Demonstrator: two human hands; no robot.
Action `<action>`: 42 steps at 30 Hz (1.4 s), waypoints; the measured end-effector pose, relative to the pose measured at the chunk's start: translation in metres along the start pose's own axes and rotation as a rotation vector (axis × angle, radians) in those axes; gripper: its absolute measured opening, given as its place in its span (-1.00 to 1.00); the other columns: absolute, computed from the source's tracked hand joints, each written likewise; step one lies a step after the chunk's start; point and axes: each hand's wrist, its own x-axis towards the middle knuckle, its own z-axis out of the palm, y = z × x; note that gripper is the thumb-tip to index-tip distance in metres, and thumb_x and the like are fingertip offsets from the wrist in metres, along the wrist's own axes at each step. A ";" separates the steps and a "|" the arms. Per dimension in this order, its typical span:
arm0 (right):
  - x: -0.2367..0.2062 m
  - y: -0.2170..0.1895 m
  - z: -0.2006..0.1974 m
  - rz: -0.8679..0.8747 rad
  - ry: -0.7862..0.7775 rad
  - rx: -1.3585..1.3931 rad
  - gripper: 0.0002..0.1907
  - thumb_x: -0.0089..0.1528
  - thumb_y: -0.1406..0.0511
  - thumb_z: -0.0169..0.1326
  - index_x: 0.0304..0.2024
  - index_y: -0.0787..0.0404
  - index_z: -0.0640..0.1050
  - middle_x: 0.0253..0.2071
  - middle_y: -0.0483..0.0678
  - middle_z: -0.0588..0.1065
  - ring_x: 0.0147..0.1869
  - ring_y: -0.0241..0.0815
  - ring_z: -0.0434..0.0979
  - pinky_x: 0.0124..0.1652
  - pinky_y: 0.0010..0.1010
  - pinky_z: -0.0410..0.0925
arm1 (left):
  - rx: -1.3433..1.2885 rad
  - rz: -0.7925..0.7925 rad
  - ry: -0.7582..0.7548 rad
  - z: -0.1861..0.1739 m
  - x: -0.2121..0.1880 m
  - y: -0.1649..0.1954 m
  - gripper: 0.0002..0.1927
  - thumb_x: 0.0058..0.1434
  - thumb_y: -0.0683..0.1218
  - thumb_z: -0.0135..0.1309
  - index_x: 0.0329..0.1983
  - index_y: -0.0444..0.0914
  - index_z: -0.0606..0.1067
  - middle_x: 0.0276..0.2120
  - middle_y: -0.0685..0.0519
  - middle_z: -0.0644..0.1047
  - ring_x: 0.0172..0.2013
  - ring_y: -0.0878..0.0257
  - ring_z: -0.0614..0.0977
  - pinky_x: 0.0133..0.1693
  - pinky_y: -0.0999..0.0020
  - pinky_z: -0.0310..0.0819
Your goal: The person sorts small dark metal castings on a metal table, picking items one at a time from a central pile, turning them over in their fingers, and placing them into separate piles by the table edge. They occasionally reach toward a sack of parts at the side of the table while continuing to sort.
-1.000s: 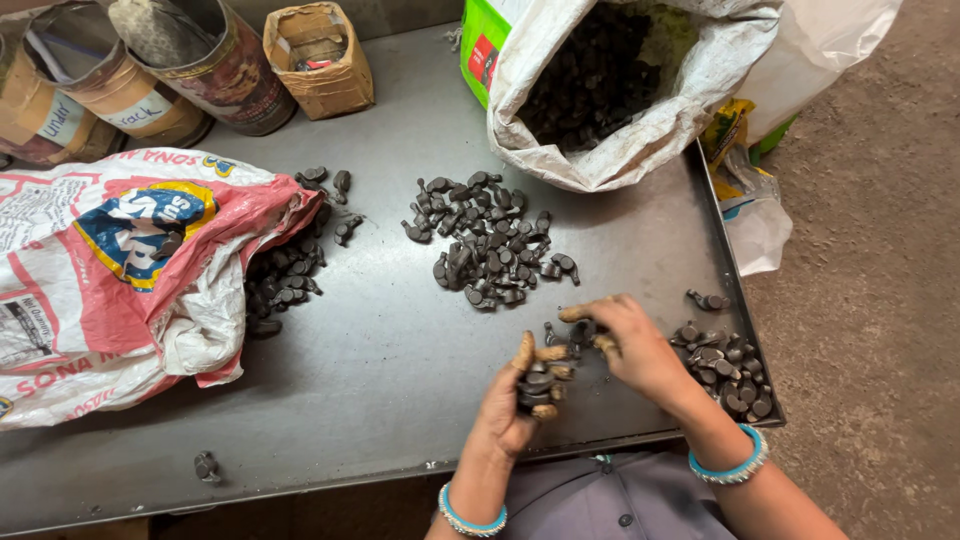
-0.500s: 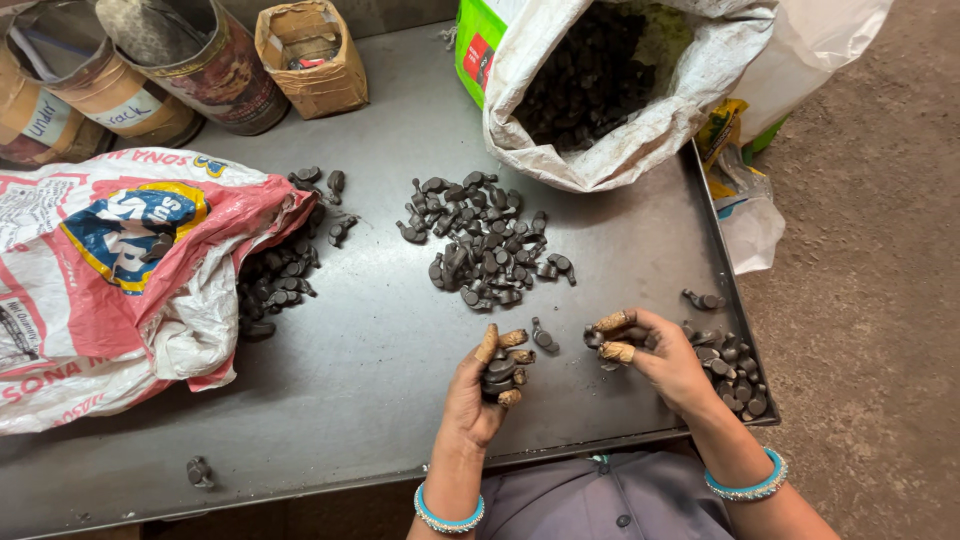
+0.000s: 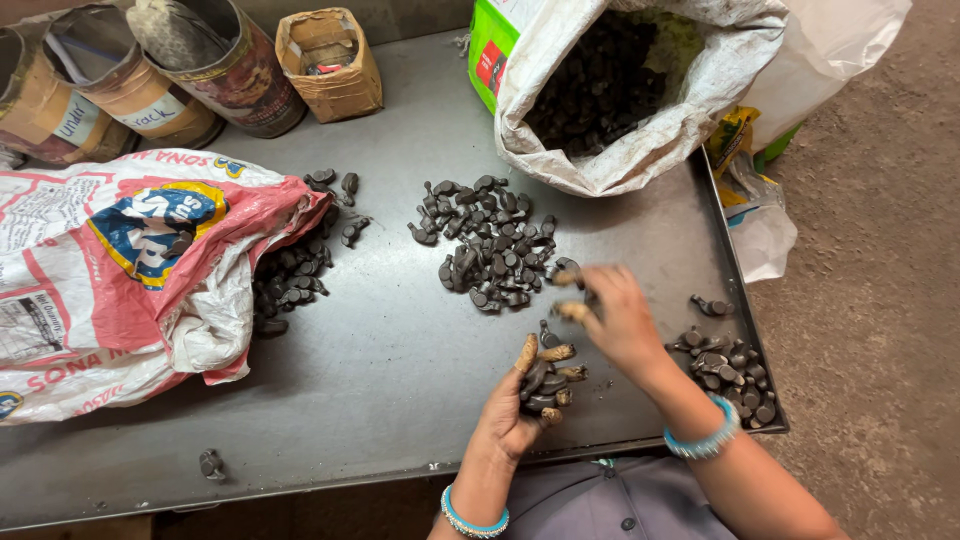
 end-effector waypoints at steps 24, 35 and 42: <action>-0.037 0.008 -0.009 0.142 -0.041 -0.080 -0.56 -0.04 0.45 0.32 -0.10 0.12 0.60 -0.15 -0.04 0.60 -0.04 0.04 0.56 -0.01 -0.20 0.39 | 0.433 0.713 -0.173 0.139 0.079 0.129 -0.49 0.42 0.09 0.09 0.31 -0.30 0.47 0.03 -0.02 0.51 -0.01 0.23 0.52 0.01 0.29 0.43; -0.071 0.065 -0.007 0.632 -0.065 1.311 -0.66 0.17 0.43 0.25 -0.02 0.33 0.52 -0.14 0.07 0.62 -0.19 -0.15 0.64 -0.24 -0.33 0.49 | 0.481 0.606 -0.050 0.018 0.014 0.033 -0.66 0.31 -0.16 0.16 0.12 -0.38 0.56 -0.10 0.06 0.61 -0.13 0.33 0.60 -0.06 0.41 0.50; -0.086 0.072 -0.013 0.819 -0.116 1.431 -0.57 0.21 0.31 0.18 0.10 0.36 0.52 -0.15 0.05 0.63 -0.24 -0.21 0.59 -0.20 -0.31 0.50 | 0.430 0.464 -0.034 -0.002 0.015 0.002 -0.68 0.30 -0.11 0.15 0.09 -0.31 0.56 -0.10 0.08 0.61 -0.14 0.34 0.62 -0.12 0.36 0.57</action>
